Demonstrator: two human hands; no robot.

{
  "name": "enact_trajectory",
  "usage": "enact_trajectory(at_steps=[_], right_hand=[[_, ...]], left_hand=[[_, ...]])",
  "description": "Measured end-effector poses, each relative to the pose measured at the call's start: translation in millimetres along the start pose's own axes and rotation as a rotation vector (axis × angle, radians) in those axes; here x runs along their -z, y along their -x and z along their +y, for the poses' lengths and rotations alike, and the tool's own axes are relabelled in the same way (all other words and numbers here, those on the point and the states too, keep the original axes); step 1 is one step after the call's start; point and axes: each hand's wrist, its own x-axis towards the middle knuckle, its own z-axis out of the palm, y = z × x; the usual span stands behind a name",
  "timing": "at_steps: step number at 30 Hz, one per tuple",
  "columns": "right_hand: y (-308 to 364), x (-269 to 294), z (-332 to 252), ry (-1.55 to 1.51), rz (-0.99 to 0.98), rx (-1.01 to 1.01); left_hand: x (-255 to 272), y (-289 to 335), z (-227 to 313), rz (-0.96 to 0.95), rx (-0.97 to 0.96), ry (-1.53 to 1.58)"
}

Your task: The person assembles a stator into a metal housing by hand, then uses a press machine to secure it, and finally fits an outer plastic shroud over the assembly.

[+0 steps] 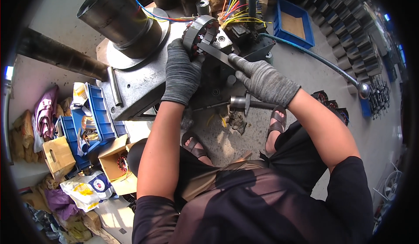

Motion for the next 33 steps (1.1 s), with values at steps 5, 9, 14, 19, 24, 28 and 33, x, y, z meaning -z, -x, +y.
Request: enact_trajectory(at_steps=[5,9,14,19,24,28,33], right_hand=[[19,0,29,-0.077,0.107,0.14],[-16,-1,9,0.052,0.019,0.063],[19,18,-4,0.029,-0.048,-0.008],[23,18,16,0.059,0.026,0.078],[7,15,8,0.143,0.063,0.112],[31,35,9,0.096,-0.055,0.017],[5,30,8,0.042,-0.018,0.052]], left_hand=[[4,2,25,0.004,-0.014,-0.098],[-1,-2,4,-0.005,0.013,0.009],[4,2,9,-0.02,0.034,0.0],[8,3,32,-0.011,0.019,-0.064],[0,-3,5,-0.023,0.033,0.036],[8,3,22,0.004,0.007,-0.022],[1,-2,10,-0.007,0.005,-0.024]])
